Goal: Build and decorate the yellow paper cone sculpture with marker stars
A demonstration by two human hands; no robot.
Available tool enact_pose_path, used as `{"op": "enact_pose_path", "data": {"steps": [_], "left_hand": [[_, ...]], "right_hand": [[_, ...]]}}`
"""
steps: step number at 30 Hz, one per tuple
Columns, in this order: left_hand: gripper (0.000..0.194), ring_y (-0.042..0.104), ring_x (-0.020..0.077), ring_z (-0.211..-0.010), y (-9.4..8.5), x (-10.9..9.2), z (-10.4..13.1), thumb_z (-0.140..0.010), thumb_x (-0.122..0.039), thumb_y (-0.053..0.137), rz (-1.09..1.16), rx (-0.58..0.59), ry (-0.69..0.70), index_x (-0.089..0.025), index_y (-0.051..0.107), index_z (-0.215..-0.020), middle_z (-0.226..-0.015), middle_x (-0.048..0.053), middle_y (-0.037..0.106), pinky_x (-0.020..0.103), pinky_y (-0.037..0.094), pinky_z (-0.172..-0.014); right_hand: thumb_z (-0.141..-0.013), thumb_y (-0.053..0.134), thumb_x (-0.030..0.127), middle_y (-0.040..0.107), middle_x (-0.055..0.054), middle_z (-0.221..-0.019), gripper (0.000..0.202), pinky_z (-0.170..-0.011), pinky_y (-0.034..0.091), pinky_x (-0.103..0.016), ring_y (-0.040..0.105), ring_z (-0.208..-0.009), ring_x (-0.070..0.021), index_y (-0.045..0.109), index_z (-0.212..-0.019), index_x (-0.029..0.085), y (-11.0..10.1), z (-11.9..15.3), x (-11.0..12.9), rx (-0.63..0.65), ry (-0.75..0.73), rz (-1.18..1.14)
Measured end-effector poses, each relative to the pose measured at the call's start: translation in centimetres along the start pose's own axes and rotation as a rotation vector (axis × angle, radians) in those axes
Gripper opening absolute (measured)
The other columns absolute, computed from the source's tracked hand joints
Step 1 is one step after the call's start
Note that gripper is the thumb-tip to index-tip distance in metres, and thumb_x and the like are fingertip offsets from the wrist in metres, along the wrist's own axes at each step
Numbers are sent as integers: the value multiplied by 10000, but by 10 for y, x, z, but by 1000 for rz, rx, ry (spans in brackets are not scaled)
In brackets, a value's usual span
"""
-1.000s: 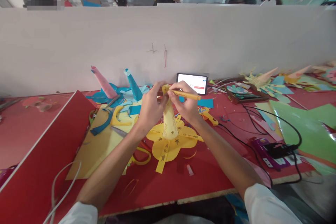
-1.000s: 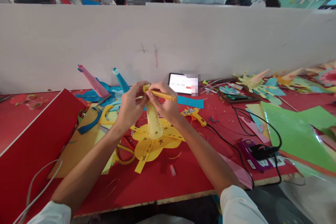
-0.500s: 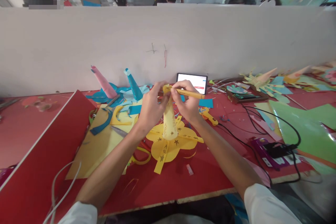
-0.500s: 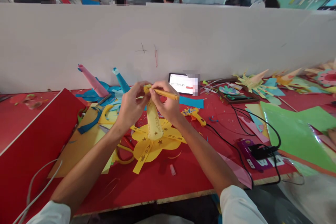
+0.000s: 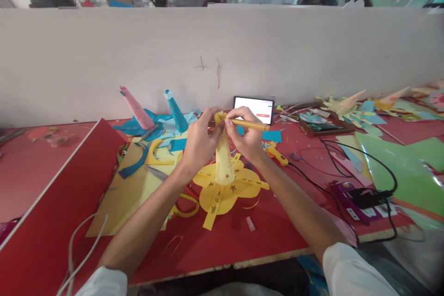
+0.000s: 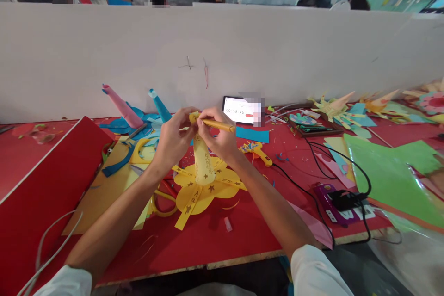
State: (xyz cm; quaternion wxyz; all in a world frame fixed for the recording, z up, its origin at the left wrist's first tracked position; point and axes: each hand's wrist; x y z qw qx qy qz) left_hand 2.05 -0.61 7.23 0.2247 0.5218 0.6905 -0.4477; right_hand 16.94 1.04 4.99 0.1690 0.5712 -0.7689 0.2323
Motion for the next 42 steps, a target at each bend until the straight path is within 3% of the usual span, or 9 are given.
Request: {"op": "enact_pose_path", "data": {"steps": [6,42], "left_hand": [[241,736,164,-996,-1,1,-1,-970,-260,578,3,-3,7,-225,641,-1200,-1135,74,758,268,616,-773],[254,744,170,-990,-2,5,-1,-951,-242,565,-13,3,15,-225,627,-1196,-1087,67,765,263,621,-748]], "right_hand": [[-997,583,334,678,-20,-900,105,-745,546,-352,645,-817,-161,620,-963,243,1,-1,1,-19,-38,15],[-1003,556,292,649,-17,-865,100,-724,543,-364,625,-796,-168,602,-921,255,3,-1,3,-14,-89,39]]}}
Point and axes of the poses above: each hand's wrist, its own z-axis away from the middle knuckle, its own y-axis out of the palm, x = y × z
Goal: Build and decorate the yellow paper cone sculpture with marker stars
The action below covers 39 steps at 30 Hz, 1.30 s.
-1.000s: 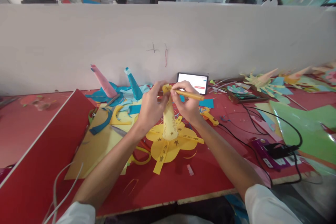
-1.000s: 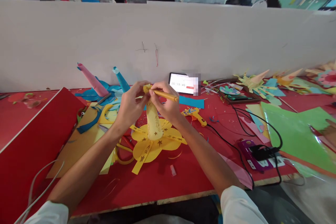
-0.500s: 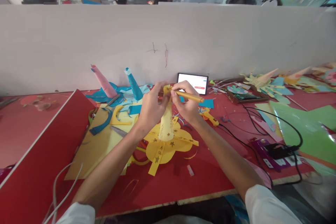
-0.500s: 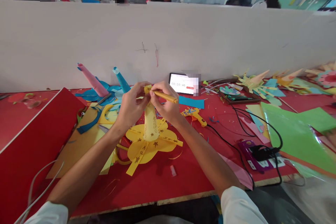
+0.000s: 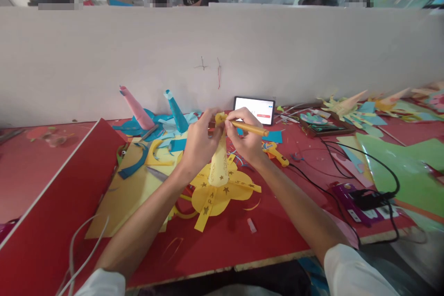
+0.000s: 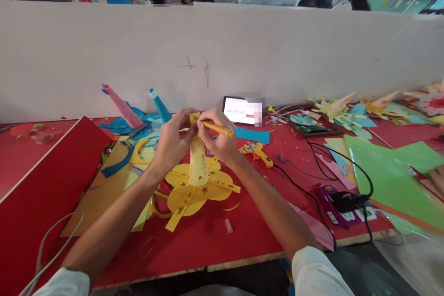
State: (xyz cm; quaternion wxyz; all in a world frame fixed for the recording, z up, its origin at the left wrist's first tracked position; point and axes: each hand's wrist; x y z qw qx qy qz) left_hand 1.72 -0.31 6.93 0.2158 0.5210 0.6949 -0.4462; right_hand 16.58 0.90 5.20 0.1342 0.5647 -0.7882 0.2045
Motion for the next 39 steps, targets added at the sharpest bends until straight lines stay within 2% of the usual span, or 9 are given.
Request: {"op": "enact_pose_path", "data": {"steps": [5,11,20,27,33,39], "left_hand": [[246,736,166,-985,0,0,1,-956,-264,576,32,0,-17,-231,635,-1193,-1082,61,756,266,627,-774],[233,730,163,-973,-1,-2,1,-976,-300,576,48,4,-19,-232,636,-1191,-1089,65,752,277,634,-814],[238,738,168,-974,-2,-3,2,-981,-291,572,30,3,-22,-227,638,-1200,-1093,68,756,276,631,-810],[218,734,167,-1005,-2,-4,2,-990,-296,564,33,8,7,-233,642,-1184,-1103,64,747,260,624,-798],[243,729,170,-969,-2,-4,1,-971,-291,584,40,6,-37,-221,645,-1196,-1114,75,755,276,628,-801],[245,723,159,-956,-3,-7,2,-969,-277,578,46,9,-38,-218,644,-1197,-1101,68,747,270,618,-808]], "right_hand": [[-1016,541,345,618,-13,-848,152,-699,539,-349,608,-759,-155,584,-906,251,0,3,-2,-42,47,-21],[-1009,580,346,613,-4,-860,118,-581,488,-289,572,-675,-118,596,-954,244,1,4,-4,-56,112,-89],[-1008,582,344,614,-3,-863,136,-607,503,-281,578,-699,-113,609,-944,228,2,5,-5,-25,124,-120],[-998,611,317,609,4,-866,96,-564,478,-249,563,-671,-93,612,-963,228,4,5,-3,-80,135,-152],[-1005,583,359,593,7,-831,153,-545,470,-256,535,-635,-92,592,-928,227,3,5,-1,-53,150,-140],[-1002,599,326,597,6,-860,112,-573,482,-249,561,-684,-95,600,-946,229,4,7,-2,-76,145,-147]]}}
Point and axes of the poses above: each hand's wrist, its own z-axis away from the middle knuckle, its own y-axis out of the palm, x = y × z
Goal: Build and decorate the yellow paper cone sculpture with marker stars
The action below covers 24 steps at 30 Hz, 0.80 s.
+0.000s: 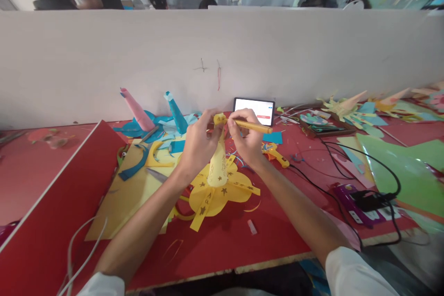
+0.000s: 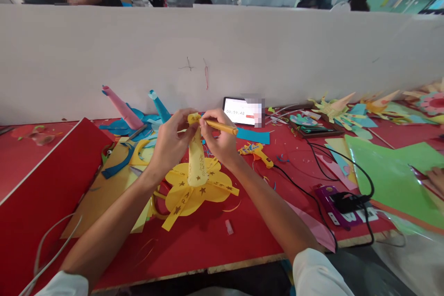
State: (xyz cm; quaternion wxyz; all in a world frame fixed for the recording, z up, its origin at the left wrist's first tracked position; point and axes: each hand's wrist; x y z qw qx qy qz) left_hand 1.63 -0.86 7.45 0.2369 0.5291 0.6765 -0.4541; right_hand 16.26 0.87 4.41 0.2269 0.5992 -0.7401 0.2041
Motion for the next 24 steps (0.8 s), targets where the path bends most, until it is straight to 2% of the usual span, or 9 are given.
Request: {"op": "enact_pose_path", "data": {"steps": [10,15,21,24], "left_hand": [[230,725,154,-928,0,-2,0,-962,-294,586,14,-12,-22,-221,636,-1174,-1078,63,746,259,613,-771],[207,715,136,-861,0,2,-3,-935,-295,624,-11,-15,-41,-209,632,-1123,-1030,50,749,238,593,-721],[243,700,146,-808,4,21,-8,-909,-299,658,-66,27,-38,-203,628,-1129,-976,61,749,248,573,-685],[261,708,156,-828,7,36,-11,-894,-295,655,-64,93,-39,-193,621,-1131,-992,71,751,258,568,-699]], "right_hand": [[-1006,594,303,593,10,-870,73,-600,499,-256,566,-695,-99,601,-971,239,1,3,-4,18,9,-37],[-1012,580,324,586,6,-868,100,-592,491,-271,569,-681,-104,581,-961,238,0,3,-6,-25,2,-39],[-1010,589,370,572,3,-875,141,-585,497,-267,588,-690,-102,569,-973,235,-2,1,-11,-49,41,-84],[-1013,575,405,582,0,-876,177,-599,512,-266,602,-705,-106,562,-978,232,-4,0,-15,-31,52,-50]]}}
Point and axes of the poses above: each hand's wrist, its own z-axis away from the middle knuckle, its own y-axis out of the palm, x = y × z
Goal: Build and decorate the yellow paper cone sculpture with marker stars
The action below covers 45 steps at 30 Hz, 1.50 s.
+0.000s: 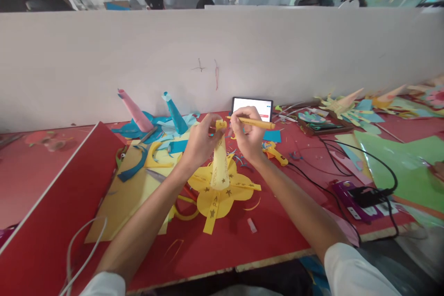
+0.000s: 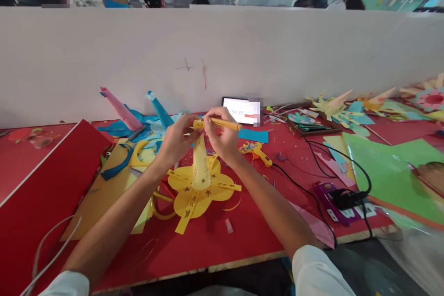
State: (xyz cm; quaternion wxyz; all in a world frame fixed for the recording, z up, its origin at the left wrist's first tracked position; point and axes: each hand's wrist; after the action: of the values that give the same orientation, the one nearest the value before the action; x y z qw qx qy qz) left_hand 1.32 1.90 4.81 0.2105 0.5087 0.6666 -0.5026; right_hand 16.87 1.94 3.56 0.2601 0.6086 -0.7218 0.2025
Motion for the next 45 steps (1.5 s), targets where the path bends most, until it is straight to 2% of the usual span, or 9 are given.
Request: {"op": "enact_pose_path", "data": {"steps": [5,8,13,18,23,26,35,41,45], "left_hand": [[361,699,161,-786,5,22,-7,-838,-380,695,56,179,-37,-174,631,-1128,-879,47,735,261,548,-667],[290,669,141,-726,7,26,-8,-836,-387,685,76,206,-49,-170,644,-1024,-843,39,722,257,534,-642],[200,687,139,-776,4,14,-7,-871,-363,671,94,134,18,-182,638,-950,-883,43,742,267,572,-701],[277,728,166,-893,-6,-9,-2,-905,-370,674,129,54,-1,-178,656,-1103,-1057,82,762,297,602,-803],[265,737,173,-917,-11,-24,4,-923,-345,663,129,-2,3,-188,648,-1136,-1089,86,765,300,608,-815],[229,737,172,-907,-11,-28,6,-935,-332,640,89,-19,9,-203,650,-1124,-1092,81,766,303,614,-801],[265,731,168,-908,-10,-26,5,-931,-321,643,68,-27,12,-192,660,-1162,-1095,82,765,280,599,-765],[279,731,166,-915,-10,-29,6,-916,-321,664,72,-24,1,-197,659,-1166,-1106,78,768,268,594,-755],[250,730,161,-907,-12,-31,7,-924,-334,659,68,-29,1,-199,650,-1135,-1099,72,764,264,592,-755]], "right_hand": [[-1015,570,442,582,11,-885,205,-553,507,-255,588,-631,-86,546,-994,239,-2,-2,-7,4,14,-8],[-1015,575,451,593,10,-887,211,-544,501,-258,589,-619,-85,552,-991,243,-4,-3,-9,-3,14,-13],[-1020,575,451,587,9,-846,221,-547,478,-256,568,-638,-92,560,-967,237,-4,-3,-7,-18,5,54],[-1021,597,371,592,18,-836,156,-554,453,-252,552,-644,-85,590,-945,235,-3,-2,0,-6,-70,24],[-1014,592,385,615,17,-851,142,-549,495,-253,562,-628,-88,587,-1026,244,-3,1,5,77,-27,8],[-1014,586,409,618,16,-841,165,-548,515,-262,562,-610,-91,579,-1044,247,-3,2,7,92,-4,21],[-1009,595,409,673,-8,-894,166,-571,517,-275,618,-688,-112,619,-987,246,-3,-2,12,71,-79,138],[-1006,610,327,672,8,-878,73,-611,528,-274,633,-715,-112,632,-990,259,-2,-1,15,56,-114,109],[-1013,595,388,663,-1,-883,138,-612,531,-288,627,-717,-119,625,-987,257,-3,0,13,46,-108,120]]}}
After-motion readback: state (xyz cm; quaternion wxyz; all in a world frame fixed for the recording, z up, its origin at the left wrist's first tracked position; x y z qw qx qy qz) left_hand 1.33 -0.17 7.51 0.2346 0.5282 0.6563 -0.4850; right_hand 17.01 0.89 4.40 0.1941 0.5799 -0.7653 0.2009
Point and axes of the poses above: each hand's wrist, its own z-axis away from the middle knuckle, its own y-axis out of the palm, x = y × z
